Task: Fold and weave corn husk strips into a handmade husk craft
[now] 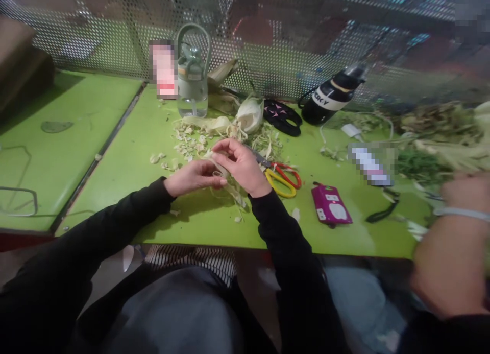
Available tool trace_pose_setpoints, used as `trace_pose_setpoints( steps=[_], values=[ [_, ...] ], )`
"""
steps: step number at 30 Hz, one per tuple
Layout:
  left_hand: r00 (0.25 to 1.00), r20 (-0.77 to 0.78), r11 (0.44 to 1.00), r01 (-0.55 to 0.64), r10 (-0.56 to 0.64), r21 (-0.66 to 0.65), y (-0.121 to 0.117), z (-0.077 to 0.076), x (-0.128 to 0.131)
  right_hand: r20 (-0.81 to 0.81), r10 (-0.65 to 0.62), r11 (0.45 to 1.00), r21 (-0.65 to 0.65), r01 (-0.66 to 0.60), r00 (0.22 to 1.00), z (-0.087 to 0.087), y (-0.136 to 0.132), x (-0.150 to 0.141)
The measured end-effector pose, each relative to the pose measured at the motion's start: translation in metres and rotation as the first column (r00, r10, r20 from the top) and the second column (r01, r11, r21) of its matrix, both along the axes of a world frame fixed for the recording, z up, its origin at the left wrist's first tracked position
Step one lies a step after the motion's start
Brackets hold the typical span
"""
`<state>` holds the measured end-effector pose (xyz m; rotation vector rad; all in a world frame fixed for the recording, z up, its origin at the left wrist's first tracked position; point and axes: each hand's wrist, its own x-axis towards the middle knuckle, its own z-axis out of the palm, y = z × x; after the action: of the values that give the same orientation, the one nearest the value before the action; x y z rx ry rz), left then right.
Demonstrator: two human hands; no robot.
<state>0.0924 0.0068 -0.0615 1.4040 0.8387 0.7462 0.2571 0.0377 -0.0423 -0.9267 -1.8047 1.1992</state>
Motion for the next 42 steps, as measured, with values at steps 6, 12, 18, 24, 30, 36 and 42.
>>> trace_pose_setpoints(
  steps=[6,12,18,24,30,36,42],
  values=[
    [0.965,0.206,0.981,-0.134,0.161,-0.137,0.002,-0.009,0.003,-0.004,-0.313,0.944,0.110,0.311,0.950,0.002,0.004,0.014],
    [0.959,0.250,0.990,-0.112,0.131,-0.087,0.004,-0.014,0.004,0.241,-0.047,0.947,-0.297,0.120,0.969,-0.003,0.004,0.020],
    [0.969,0.217,0.991,-0.105,0.120,-0.079,0.002,-0.017,0.006,-0.284,-0.249,0.854,-0.515,0.071,0.926,-0.012,0.001,0.008],
    [0.972,0.193,0.987,-0.116,0.135,-0.110,0.001,-0.016,0.007,-0.282,-0.160,0.868,-0.497,-0.001,0.946,-0.006,-0.001,0.013],
    [0.982,0.136,0.981,-0.109,0.131,-0.160,-0.001,-0.010,0.006,-0.304,-0.209,0.913,-0.401,0.074,0.930,-0.005,-0.002,0.014],
    [0.967,0.177,0.935,-0.115,0.183,-0.336,-0.003,-0.008,0.005,-0.238,-0.216,0.957,-0.242,0.158,0.947,-0.008,-0.004,0.010],
    [0.967,0.093,0.907,-0.188,0.239,-0.378,0.000,-0.004,0.003,-0.055,-0.133,0.989,0.064,0.136,0.990,0.001,-0.012,0.010]
  ],
)
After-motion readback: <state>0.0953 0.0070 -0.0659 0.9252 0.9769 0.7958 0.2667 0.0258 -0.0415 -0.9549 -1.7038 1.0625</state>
